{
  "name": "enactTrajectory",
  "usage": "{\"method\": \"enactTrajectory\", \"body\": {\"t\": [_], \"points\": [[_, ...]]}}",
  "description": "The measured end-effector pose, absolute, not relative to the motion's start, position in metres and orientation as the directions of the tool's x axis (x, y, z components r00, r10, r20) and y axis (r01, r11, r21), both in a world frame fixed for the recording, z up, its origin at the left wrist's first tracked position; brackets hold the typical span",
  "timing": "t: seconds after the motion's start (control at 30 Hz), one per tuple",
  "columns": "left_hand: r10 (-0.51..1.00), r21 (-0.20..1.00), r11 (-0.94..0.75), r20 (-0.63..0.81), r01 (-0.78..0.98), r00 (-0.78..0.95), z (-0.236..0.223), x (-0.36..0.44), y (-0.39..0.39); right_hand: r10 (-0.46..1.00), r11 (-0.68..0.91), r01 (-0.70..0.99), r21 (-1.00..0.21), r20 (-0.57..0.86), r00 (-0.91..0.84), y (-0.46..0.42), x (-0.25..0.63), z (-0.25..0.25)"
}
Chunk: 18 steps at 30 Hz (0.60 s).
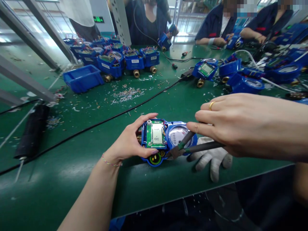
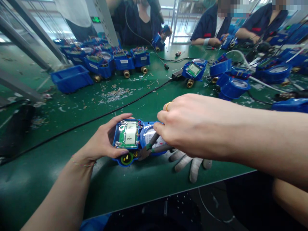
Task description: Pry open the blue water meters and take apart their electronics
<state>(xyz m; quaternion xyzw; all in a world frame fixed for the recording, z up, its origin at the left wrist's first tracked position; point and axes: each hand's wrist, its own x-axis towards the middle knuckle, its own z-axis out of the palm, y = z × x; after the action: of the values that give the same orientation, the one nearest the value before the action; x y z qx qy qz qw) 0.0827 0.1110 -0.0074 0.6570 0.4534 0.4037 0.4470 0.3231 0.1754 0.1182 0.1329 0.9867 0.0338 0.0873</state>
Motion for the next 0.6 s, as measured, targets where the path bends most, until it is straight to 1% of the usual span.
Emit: {"method": "enactTrajectory", "body": {"t": [0.07, 0.13, 0.23, 0.3, 0.43, 0.47, 0.53, 0.6], "points": [[0.957, 0.955, -0.188, 0.125, 0.229, 0.261, -0.008, 0.083, 0.111, 0.282, 0.959, 0.280, 0.034, -0.160, -0.946, 0.177, 0.321, 0.118], [0.957, 0.958, -0.183, 0.122, 0.220, 0.264, -0.009, 0.083, 0.111, 0.271, 0.962, 0.273, 0.008, -0.161, -0.949, 0.178, 0.319, 0.118], [0.957, 0.958, -0.184, 0.123, 0.221, 0.263, -0.009, 0.083, 0.111, 0.259, 0.966, 0.259, 0.030, -0.207, -0.943, 0.179, 0.316, 0.120], [0.959, 0.956, -0.182, 0.121, 0.229, 0.255, -0.008, 0.083, 0.111, 0.279, 0.959, 0.280, 0.029, -0.233, -0.932, 0.179, 0.313, 0.122], [0.962, 0.957, -0.174, 0.115, 0.232, 0.246, -0.008, 0.082, 0.111, 0.339, 0.928, 0.364, -0.079, -0.223, -0.914, 0.180, 0.308, 0.125], [0.962, 0.958, -0.174, 0.116, 0.229, 0.247, -0.008, 0.082, 0.112, 0.341, 0.927, 0.365, -0.083, -0.217, -0.915, 0.179, 0.307, 0.125], [0.960, 0.957, -0.181, 0.123, 0.226, 0.250, -0.009, 0.082, 0.112, 0.312, 0.945, 0.325, -0.031, -0.213, -0.926, 0.177, 0.308, 0.127], [0.959, 0.956, -0.187, 0.129, 0.225, 0.252, -0.011, 0.081, 0.112, 0.268, 0.964, 0.261, 0.060, -0.219, -0.938, 0.175, 0.310, 0.128]]}}
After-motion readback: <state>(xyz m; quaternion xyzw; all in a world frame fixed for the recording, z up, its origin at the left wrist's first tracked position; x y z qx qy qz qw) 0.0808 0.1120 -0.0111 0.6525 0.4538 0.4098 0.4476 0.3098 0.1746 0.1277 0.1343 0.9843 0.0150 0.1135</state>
